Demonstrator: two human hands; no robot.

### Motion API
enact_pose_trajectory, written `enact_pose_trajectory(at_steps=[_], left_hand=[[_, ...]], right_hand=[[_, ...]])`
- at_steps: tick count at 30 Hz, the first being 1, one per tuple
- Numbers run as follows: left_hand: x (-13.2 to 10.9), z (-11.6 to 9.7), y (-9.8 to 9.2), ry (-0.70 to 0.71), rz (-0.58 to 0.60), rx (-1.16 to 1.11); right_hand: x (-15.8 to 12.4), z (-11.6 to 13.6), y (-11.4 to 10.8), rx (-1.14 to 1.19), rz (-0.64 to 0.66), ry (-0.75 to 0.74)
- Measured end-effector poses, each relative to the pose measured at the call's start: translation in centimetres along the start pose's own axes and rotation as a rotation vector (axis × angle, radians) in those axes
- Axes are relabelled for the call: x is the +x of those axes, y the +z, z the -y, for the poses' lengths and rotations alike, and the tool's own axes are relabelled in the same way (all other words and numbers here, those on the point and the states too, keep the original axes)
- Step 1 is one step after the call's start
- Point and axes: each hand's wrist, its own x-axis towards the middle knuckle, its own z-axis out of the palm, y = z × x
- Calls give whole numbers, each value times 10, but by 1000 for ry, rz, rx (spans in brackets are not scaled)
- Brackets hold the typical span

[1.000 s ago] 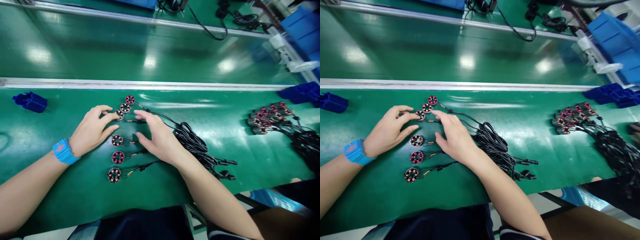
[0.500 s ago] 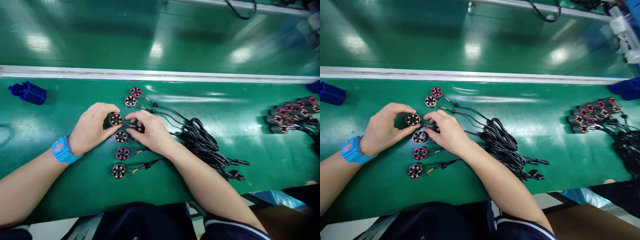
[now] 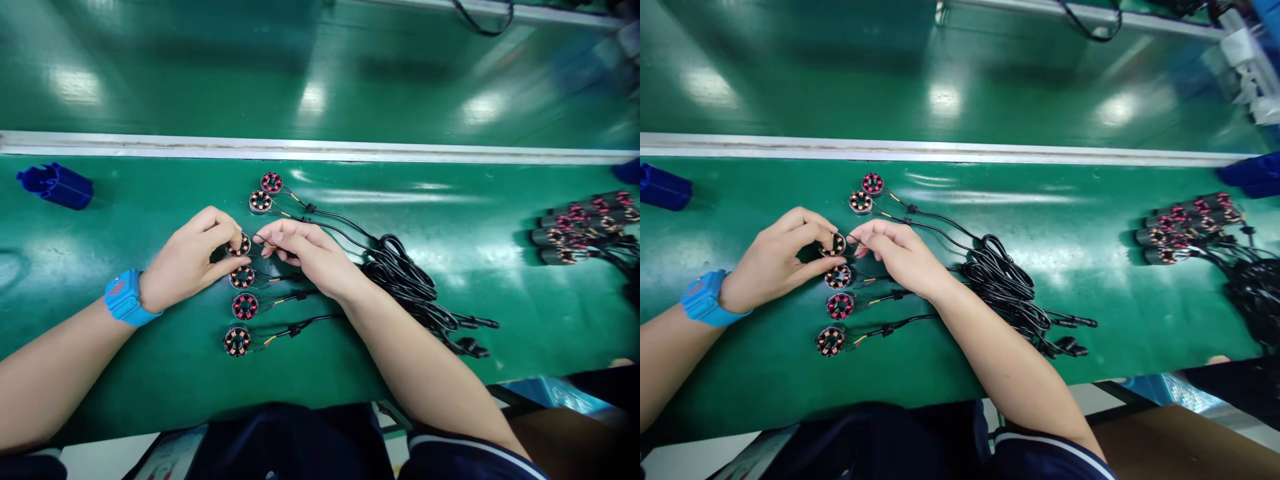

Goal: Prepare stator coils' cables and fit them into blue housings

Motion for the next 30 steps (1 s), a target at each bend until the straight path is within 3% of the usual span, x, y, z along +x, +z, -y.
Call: enact_pose_trajectory(at_steps=[2,4,8,10,13,16,19,24,27,30], left_hand=[[1,3,-4,-26,101,-65],[0,6,-7,-47,142,-114],[6,9,-10,-112,8,-84],[16,12,-11,-113,-27,-8],[39,18,-9,-39,75,103],[59,23,-6,23,148,78],[65,25,-2,27,110,31],[55,22,-3,54,14,58],[49,16,-5,54,-54,148],[45,10,-5,39,-89,147]], right_hand=[[-3,1,-2,-173,7,-55],[-5,2,-5,-374,-81,-189],[0,-1,-15,-672,-345,-466],[6,-5,-19,-775,-358,-487],[14,-11,-20,-866,-308,-458],[16,-14,-17,-910,-287,-403],[16,-13,-15,-891,-283,-342],[14,-10,-16,-705,-237,-277],[13,-6,-17,-530,-214,-275],[12,-2,-20,-240,-155,-175]])
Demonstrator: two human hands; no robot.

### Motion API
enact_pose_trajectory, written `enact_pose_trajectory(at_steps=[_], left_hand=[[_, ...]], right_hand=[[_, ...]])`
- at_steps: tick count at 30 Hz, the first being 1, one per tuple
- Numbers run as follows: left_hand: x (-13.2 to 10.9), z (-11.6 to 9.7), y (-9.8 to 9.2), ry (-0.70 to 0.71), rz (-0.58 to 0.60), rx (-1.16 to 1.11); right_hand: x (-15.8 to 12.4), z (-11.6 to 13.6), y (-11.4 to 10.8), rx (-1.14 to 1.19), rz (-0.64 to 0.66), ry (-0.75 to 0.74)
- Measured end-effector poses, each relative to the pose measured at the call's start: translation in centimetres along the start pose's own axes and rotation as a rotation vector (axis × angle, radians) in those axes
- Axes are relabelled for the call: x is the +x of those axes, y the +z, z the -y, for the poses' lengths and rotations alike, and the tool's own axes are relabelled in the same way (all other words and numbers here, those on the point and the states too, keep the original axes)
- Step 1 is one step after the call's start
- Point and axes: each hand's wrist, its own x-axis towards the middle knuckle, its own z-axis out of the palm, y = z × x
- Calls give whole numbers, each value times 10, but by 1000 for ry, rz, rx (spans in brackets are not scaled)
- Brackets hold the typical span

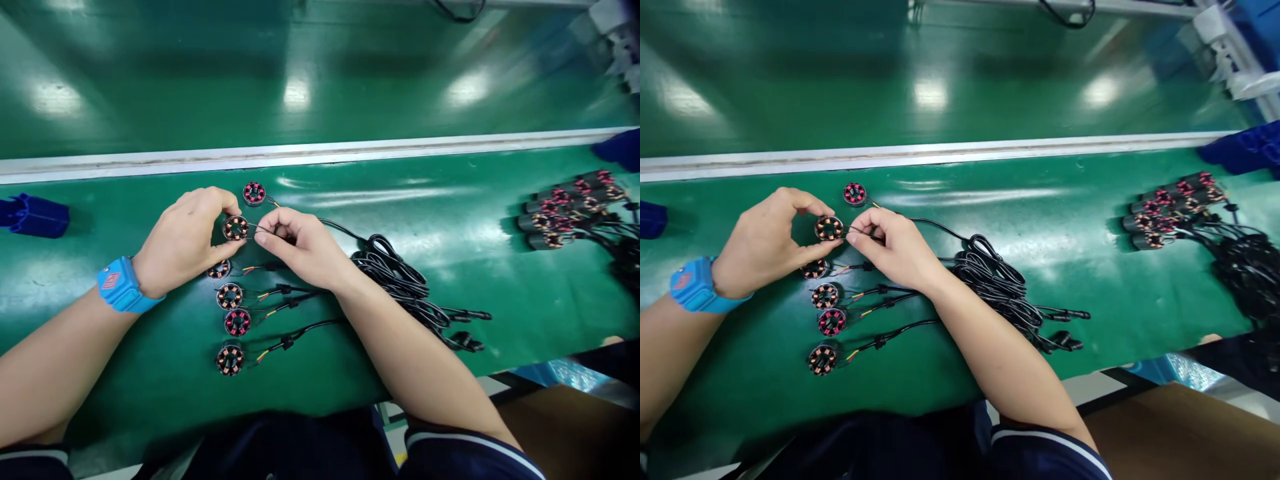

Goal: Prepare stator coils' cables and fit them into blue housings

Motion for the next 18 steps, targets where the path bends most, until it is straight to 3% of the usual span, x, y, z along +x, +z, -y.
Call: enact_pose_trajectory(at_steps=[4,7,10,13,16,18], left_hand=[[0,-4,2,3,-6,-51],[2,-1,-1,-23,36,-98],[3,7,-8,-53,194,-152],[4,16,-15,-67,332,-212],[10,22,-14,-50,233,-147],[18,25,-7,-2,161,-47]], right_hand=[[2,1,-3,293,5,123],[2,-1,-2,304,5,133],[-2,-2,0,59,8,45],[-6,1,1,-278,-147,-165],[-4,2,-2,-373,-329,-313],[-1,0,-5,-371,-365,-302]])
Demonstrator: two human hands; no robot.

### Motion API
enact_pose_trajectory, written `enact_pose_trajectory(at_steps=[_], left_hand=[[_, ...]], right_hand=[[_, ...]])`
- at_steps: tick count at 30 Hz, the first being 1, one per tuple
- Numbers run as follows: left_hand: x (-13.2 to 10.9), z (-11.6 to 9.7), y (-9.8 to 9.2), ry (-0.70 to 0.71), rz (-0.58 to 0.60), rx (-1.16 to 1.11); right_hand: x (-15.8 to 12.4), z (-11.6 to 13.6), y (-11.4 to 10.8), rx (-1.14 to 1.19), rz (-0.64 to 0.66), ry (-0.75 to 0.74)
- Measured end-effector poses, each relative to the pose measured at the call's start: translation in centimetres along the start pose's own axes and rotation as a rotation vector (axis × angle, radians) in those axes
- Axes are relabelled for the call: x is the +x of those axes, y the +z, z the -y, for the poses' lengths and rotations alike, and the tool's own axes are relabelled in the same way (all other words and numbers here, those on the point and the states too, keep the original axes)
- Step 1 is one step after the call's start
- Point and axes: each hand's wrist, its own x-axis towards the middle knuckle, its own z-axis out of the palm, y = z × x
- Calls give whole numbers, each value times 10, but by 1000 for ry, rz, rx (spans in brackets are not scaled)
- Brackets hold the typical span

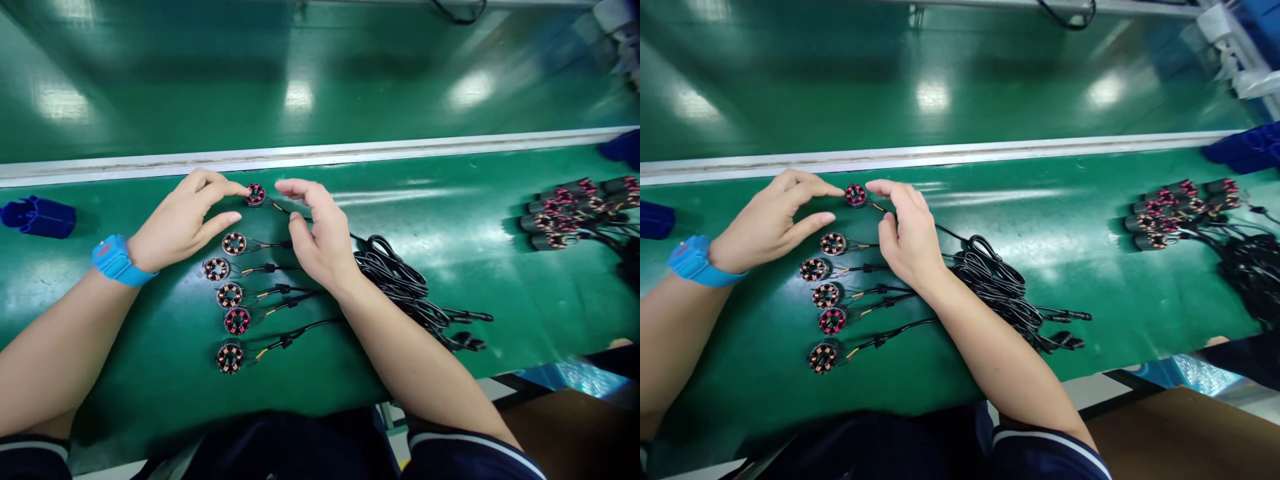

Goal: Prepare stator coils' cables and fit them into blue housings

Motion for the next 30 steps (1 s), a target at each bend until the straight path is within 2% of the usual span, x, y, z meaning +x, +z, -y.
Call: enact_pose_trajectory(at_steps=[5,8,16,23,26,30], left_hand=[[28,8,19,56,51,75],[35,8,22,77,65,43],[16,-6,3,155,-32,262],[14,-20,5,175,-64,236],[15,-21,4,177,-36,279],[14,-9,-1,163,57,211]], right_hand=[[2,-11,4,-73,150,85],[1,-14,7,-69,166,110],[5,-7,1,159,206,234],[7,-8,2,543,119,404],[5,-9,3,544,111,423],[1,-10,4,344,187,300]])
